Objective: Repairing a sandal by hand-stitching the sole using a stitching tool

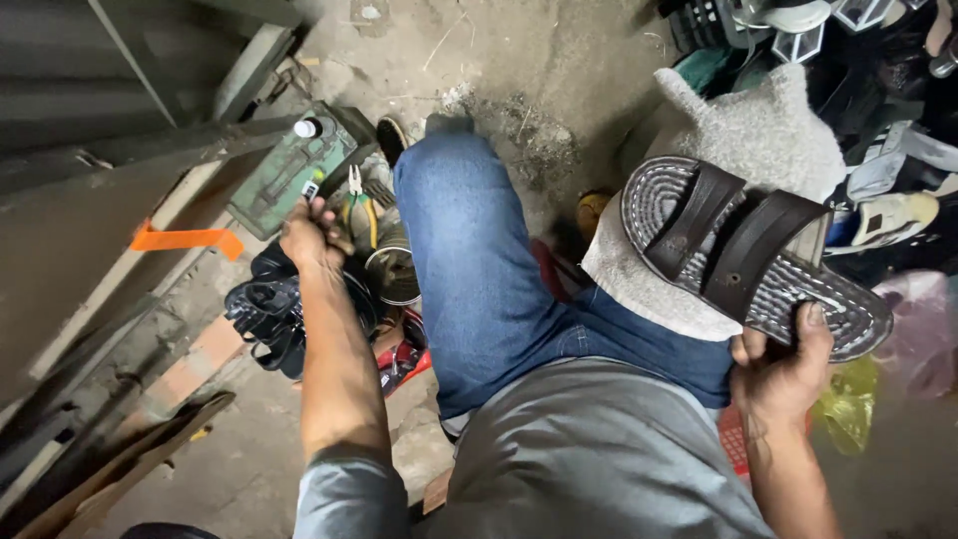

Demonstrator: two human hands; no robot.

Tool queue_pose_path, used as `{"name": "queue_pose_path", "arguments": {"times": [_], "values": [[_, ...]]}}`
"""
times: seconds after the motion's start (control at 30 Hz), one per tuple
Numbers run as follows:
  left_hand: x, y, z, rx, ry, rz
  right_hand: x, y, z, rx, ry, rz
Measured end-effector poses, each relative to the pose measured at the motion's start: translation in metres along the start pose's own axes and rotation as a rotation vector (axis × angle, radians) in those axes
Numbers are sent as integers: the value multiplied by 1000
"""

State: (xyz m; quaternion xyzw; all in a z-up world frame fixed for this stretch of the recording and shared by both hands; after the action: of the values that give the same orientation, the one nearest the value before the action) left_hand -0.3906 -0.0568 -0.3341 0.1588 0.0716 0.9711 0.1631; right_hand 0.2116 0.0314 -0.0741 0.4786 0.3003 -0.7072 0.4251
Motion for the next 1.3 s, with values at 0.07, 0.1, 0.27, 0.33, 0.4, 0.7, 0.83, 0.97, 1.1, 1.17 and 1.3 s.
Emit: {"name": "queue_pose_path", "arguments": {"times": [0.07, 0.1, 0.27, 0.33, 0.4, 0.7, 0.83, 0.97, 1.1, 1.17, 1.3], "values": [[3, 0, -19, -11, -6, 13, -3, -6, 1, 6, -7, 33], [7, 1, -21, 4, -57, 89, -5, -8, 2, 38, -6, 44], [14, 2, -29, 7, -203, 238, -5, -14, 0, 71, -6, 91], [12, 1, -31, -152, -342, 235, -1, -15, -3, 49, -35, 74], [4, 7, 0, -90, -376, 161, 2, -16, -7, 43, -27, 89], [-81, 35, 90, -163, -353, -239, -8, -25, -10, 17, -39, 126], [-136, 32, 85, -161, -342, -385, -14, -19, -8, 34, -51, 115], [-160, 4, 71, -287, -447, -445, -23, -7, -1, 76, -32, 130], [-167, -24, 53, -302, -663, -671, -30, 6, 12, 76, 10, 58], [-176, -30, 36, -252, -768, -774, -30, 21, 20, 120, 16, 55], [-211, -35, -18, -299, -687, -749, -31, 39, 37, 282, 2, 95]]}}
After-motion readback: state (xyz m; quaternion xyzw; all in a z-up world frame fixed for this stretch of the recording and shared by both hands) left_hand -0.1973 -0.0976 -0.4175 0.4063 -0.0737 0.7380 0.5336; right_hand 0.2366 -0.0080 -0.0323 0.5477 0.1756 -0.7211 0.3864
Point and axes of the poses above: each hand's wrist, its own z-axis away from the middle knuckle, its own y-axis out of the back of the hand, x = y × z, the point moved 5 cm from there along -z, towards the middle knuckle, and after that the axes turned 13 degrees about y, right-handed, at the moved point
